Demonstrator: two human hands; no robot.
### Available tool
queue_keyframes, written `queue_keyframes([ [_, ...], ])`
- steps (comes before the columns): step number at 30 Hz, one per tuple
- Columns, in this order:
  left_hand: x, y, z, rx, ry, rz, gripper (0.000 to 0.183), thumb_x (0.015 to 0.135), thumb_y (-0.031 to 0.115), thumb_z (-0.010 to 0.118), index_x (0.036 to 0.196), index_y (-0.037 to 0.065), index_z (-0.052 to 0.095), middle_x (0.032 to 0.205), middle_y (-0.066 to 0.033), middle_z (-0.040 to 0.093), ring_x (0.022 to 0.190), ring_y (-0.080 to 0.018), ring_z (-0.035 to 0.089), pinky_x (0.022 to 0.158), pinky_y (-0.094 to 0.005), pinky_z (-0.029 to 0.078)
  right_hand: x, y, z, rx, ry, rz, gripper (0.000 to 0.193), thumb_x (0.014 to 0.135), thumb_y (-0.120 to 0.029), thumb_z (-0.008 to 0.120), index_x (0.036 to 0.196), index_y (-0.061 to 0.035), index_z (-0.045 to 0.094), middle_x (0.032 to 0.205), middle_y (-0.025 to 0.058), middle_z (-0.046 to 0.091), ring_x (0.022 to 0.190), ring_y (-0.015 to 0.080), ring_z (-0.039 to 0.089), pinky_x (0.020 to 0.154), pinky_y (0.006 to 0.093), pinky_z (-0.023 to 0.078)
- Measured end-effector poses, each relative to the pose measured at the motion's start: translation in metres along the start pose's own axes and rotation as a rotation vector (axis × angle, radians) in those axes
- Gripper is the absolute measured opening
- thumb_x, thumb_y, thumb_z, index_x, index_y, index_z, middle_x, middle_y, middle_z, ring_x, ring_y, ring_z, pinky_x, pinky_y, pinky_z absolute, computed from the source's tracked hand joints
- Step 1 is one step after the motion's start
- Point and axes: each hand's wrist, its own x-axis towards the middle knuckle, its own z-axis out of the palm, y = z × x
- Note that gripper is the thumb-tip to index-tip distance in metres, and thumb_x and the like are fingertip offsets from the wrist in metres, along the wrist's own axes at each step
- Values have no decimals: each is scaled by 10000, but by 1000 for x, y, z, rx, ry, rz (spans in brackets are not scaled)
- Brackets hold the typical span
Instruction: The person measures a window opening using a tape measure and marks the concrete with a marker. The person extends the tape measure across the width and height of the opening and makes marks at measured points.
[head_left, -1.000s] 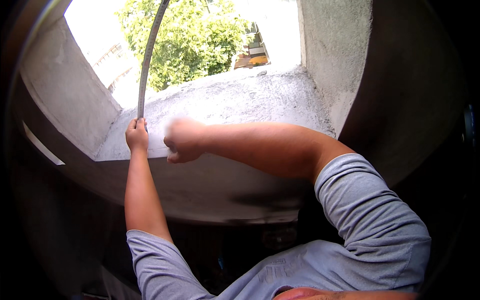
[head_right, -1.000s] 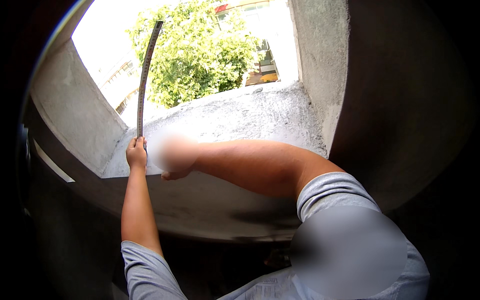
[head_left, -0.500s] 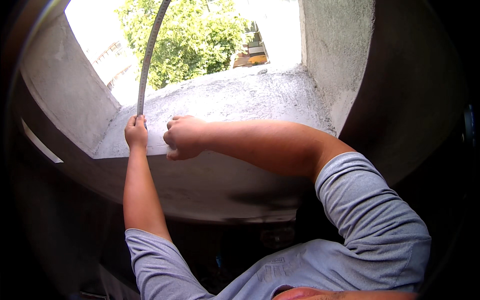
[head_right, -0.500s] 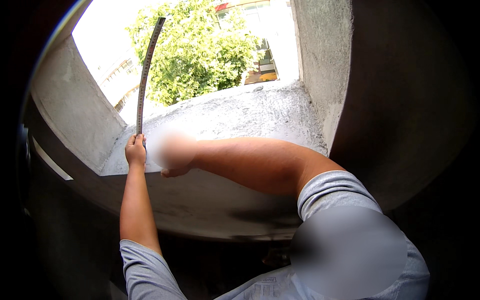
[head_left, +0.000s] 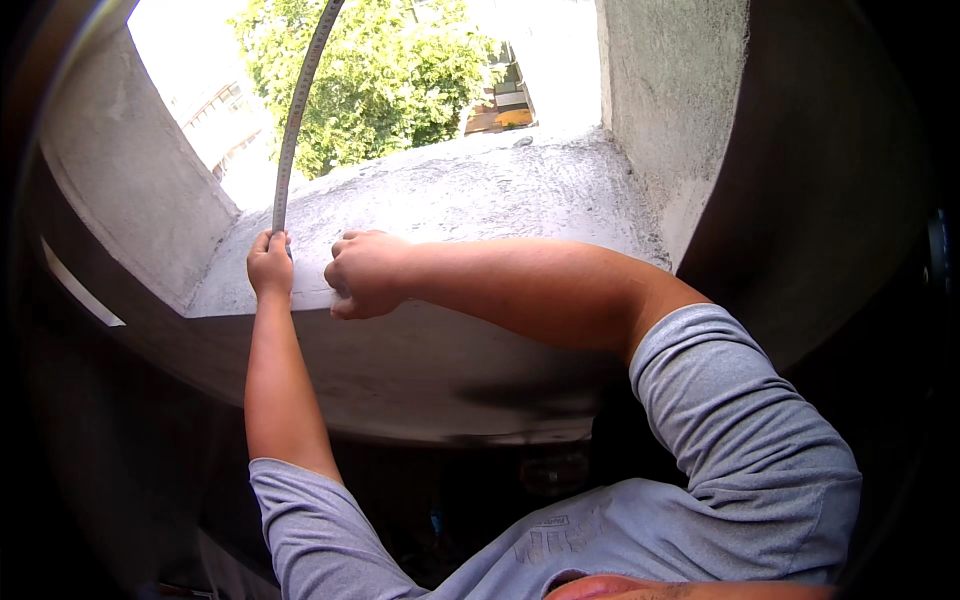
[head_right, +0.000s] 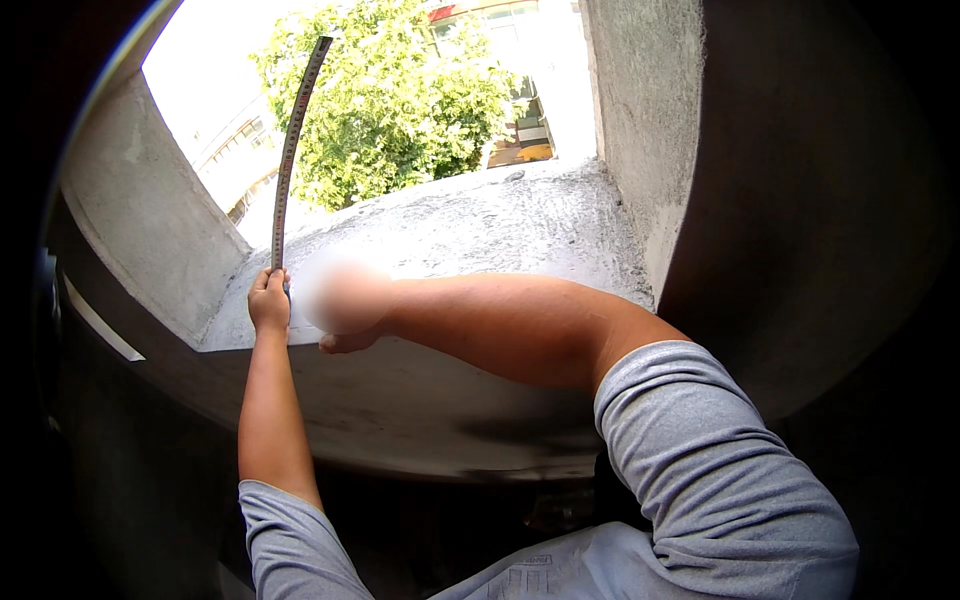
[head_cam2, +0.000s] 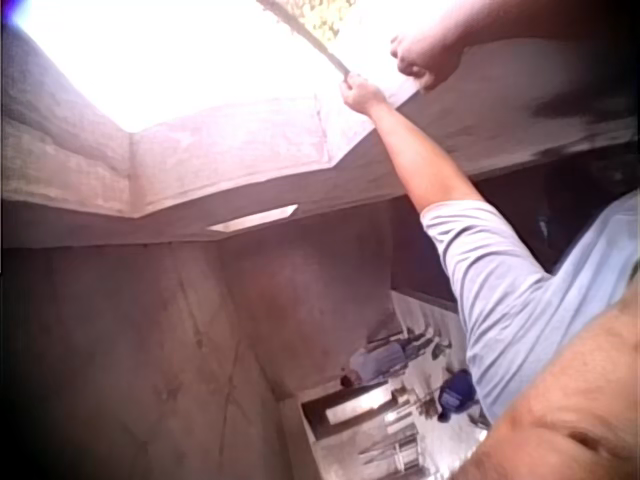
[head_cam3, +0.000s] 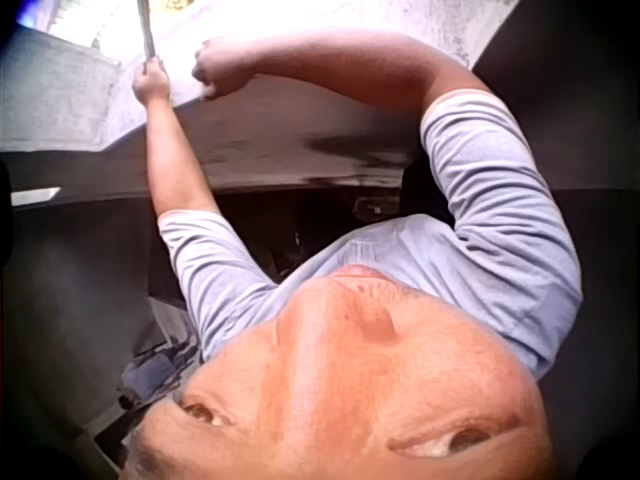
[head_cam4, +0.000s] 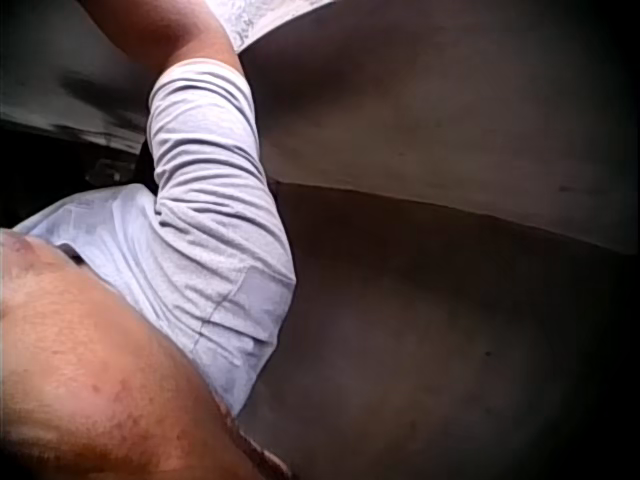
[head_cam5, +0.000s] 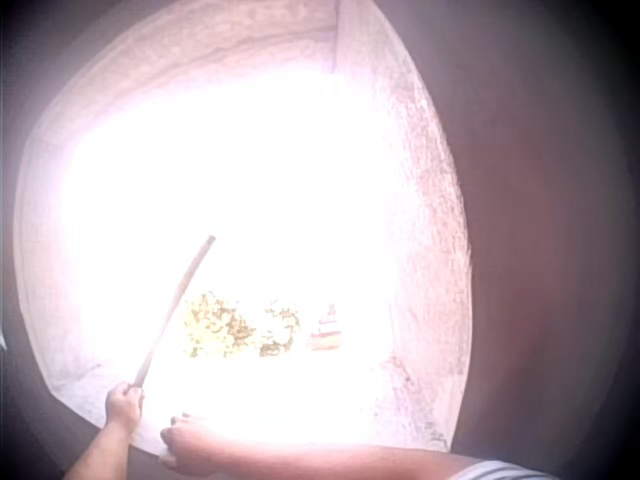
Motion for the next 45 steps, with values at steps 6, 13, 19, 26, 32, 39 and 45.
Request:
queue_keyframes([
  [6, 2, -4, 1, -25, 9, -4, 193, 1038, 196, 629, 1003, 55, 755, 894, 16, 700, 803, -83, 591, 743, -270, 478, -1, -2, 0, 5, 2, 12, 494, 931, -544, 694, 1046, -74, 797, 1156, 182, 701, 1250, 358, 608, 1062, 478, 506],
  [13, 2, -2, 0, -25, 9, -5, 181, 1048, 191, 626, 1007, 69, 752, 890, 24, 695, 780, -73, 582, 727, -257, 476, 3, -5, -11, 1, -146, 45, 480, 922, -531, 707, 1048, -77, 800, 1160, 176, 706, 1247, 352, 613, 1038, 466, 521],
  [19, 1, -1, 2, -58, 23, -15, 175, 1048, 187, 625, 1001, 70, 746, 889, 22, 692, 771, -72, 577, 715, -253, 468, -2, -3, -2, -2, 24, 7, 459, 918, -516, 717, 1034, -81, 802, 1132, 177, 712, 1216, 352, 625, 1019, 464, 534],
  [26, 1, -2, 2, -36, 17, -1, 195, 1040, 205, 629, 991, 59, 748, 884, 15, 693, 785, -81, 582, 719, -267, 465, 0, -1, 0, -16, -6, 10, 459, 914, -516, 721, 1041, -82, 803, 1132, 174, 713, 1212, 353, 626, 1020, 466, 534],
  [32, -3, 4, 3, -6, 35, 20, 224, 1027, 231, 637, 946, 54, 749, 828, 20, 668, 733, -86, 550, 678, -293, 443, 2, -4, -5, -43, -50, 31, 447, 906, -519, 736, 1032, -95, 802, 1123, 160, 711, 1188, 360, 638, 1013, 473, 536],
  [39, -9, 8, 1, 1, 59, 23, 223, 1016, 223, 639, 904, 59, 740, 698, 21, 617, 627, -93, 541, 595, -317, 424, 0, -8, -1, -54, 11, 44, 408, 928, -513, 737, 1010, -117, 791, 1119, 156, 701, 1199, 360, 626, 1021, 477, 528],
  [45, -12, 16, 7, 45, 72, 15, 219, 1007, 228, 648, 925, 50, 743, 698, -7, 646, 624, -123, 582, 615, -346, 476, 2, -11, -8, -83, -25, 55, 375, 928, -485, 751, 1010, -120, 779, 1106, 155, 704, 1172, 373, 626, 1024, 494, 520],
])
